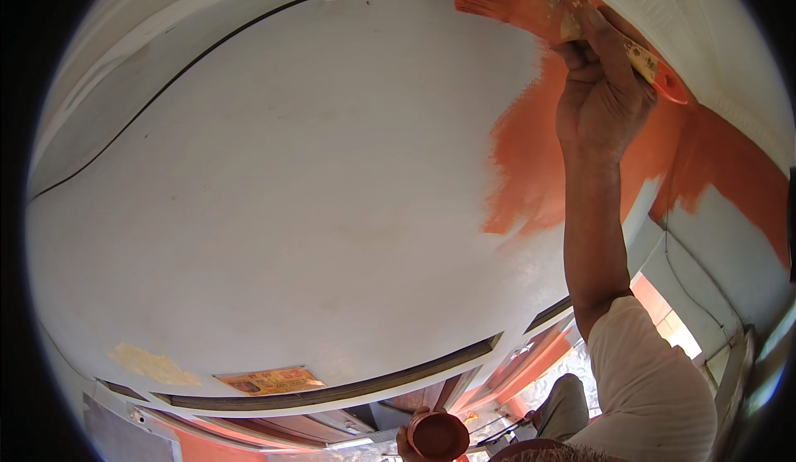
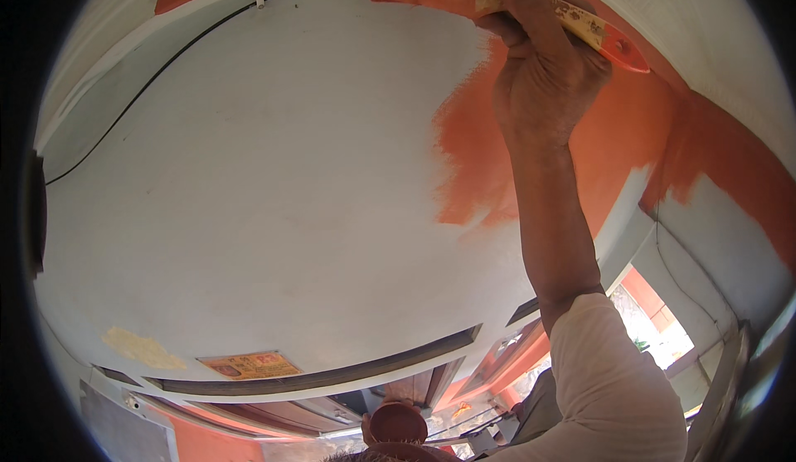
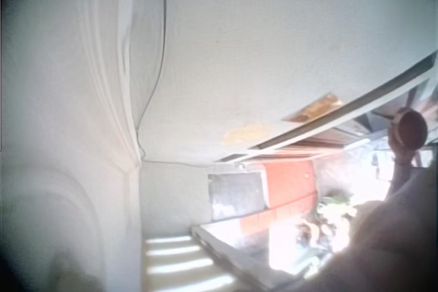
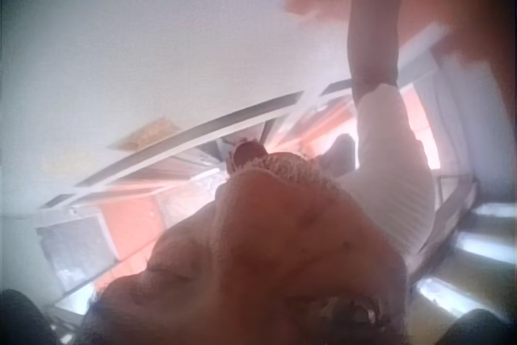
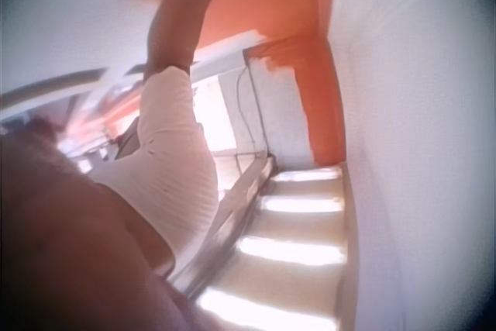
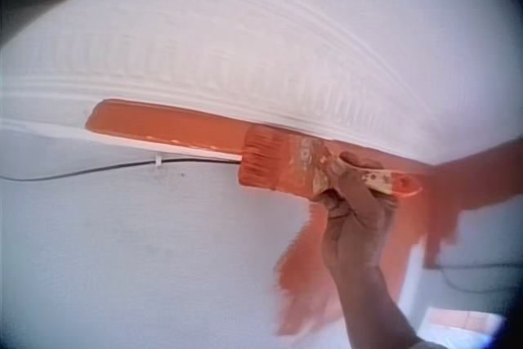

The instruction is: The person paints a white ceiling with orange paint using a brush and a small container. They repeatedly dip the brush into the container and apply paint in broad strokes across the ceiling surface.

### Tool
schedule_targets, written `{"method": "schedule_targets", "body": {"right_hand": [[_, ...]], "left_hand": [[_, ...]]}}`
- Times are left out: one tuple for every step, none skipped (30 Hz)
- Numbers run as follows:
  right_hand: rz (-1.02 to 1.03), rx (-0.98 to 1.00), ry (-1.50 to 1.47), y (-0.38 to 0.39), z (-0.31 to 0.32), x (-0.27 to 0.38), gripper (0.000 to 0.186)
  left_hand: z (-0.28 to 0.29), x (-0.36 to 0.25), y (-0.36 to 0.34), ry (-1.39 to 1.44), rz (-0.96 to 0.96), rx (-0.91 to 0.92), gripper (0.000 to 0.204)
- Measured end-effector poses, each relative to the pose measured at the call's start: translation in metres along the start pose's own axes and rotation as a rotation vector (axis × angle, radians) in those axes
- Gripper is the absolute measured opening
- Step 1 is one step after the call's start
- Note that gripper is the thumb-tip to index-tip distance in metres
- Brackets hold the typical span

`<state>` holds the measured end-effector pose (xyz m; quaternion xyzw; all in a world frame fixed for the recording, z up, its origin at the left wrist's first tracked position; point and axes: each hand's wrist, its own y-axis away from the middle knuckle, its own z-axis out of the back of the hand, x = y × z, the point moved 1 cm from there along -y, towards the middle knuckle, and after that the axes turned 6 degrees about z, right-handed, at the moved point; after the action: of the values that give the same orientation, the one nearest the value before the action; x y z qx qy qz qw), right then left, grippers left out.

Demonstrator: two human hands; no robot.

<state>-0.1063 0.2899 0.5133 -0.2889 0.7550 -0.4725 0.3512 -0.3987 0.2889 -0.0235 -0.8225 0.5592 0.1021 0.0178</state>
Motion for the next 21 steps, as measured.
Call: {"method": "schedule_targets", "body": {"right_hand": [[-0.002,0.003,0.006,0.0,0.003,0.0,0.017],[-0.004,0.006,0.012,-0.001,0.008,0.0,0.017],[-0.006,0.008,0.017,-0.001,0.011,0.0,0.017],[-0.006,0.001,0.012,-0.002,0.012,0.0,0.017],[-0.005,-0.006,0.007,-0.002,0.013,0.0,0.017],[-0.004,-0.013,0.001,-0.003,0.015,0.0,0.017],[-0.003,-0.009,0.009,-0.003,0.017,0.0,0.017],[-0.001,-0.005,0.017,-0.004,0.021,0.0,0.017],[0.002,-0.005,0.02,-0.005,0.023,0.0,0.017],[0.012,-0.003,0.021,-0.005,0.024,0.001,0.017],[0.023,-0.001,0.022,-0.006,0.024,0.002,0.017],[0.032,0.006,0.027,-0.006,0.024,0.002,0.017],[0.019,-0.007,0.037,-0.006,0.028,0.002,0.018],[0.006,-0.02,0.047,-0.007,0.033,0.002,0.018],[-0.007,-0.033,0.056,-0.007,0.036,0.002,0.018],[0.002,-0.038,0.058,-0.008,0.037,0.002,0.017],[0.011,-0.042,0.059,-0.008,0.037,0.003,0.017],[0.018,-0.047,0.06,-0.008,0.037,0.003,0.017],[0.015,-0.06,0.077,-0.009,0.04,0.003,0.016],[0.012,-0.072,0.093,-0.009,0.044,0.002,0.016],[0.008,-0.085,0.11,-0.009,0.047,0.002,0.015]], "left_hand": [[0.0,0.0,0.0,-0.002,0.005,0.002,0.08],[0.0,0.0,0.0,-0.004,0.008,0.003,0.081],[0.0,-0.001,0.0,-0.008,0.007,0.005,0.081],[0.001,-0.001,0.0,-0.011,0.009,0.006,0.081],[0.0,-0.001,-0.001,-0.018,0.01,0.007,0.082],[0.001,-0.002,0.0,-0.02,0.013,0.008,0.082],[0.001,-0.002,0.0,-0.023,0.017,0.011,0.082],[0.001,-0.002,0.0,-0.027,0.023,0.015,0.082],[0.001,-0.003,0.001,-0.037,0.022,0.018,0.083],[0.0,-0.003,0.002,-0.046,0.021,0.023,0.083],[0.0,-0.004,0.002,-0.05,0.022,0.025,0.083],[-0.001,-0.004,0.003,-0.062,0.03,0.041,0.084],[0.003,-0.004,0.001,-0.056,0.026,0.025,0.082],[0.007,-0.004,0.0,-0.051,0.023,0.007,0.081],[0.008,-0.004,-0.001,-0.046,0.019,-0.009,0.079],[0.008,-0.003,0.0,-0.04,0.017,-0.009,0.079],[0.008,-0.003,-0.001,-0.037,0.016,-0.009,0.079],[0.006,-0.002,-0.002,-0.03,0.014,-0.009,0.079],[0.005,-0.002,-0.002,-0.025,0.016,-0.011,0.079],[0.006,-0.002,-0.003,-0.021,0.009,-0.011,0.079],[0.006,-0.001,-0.003,-0.015,0.01,-0.01,0.079]]}}
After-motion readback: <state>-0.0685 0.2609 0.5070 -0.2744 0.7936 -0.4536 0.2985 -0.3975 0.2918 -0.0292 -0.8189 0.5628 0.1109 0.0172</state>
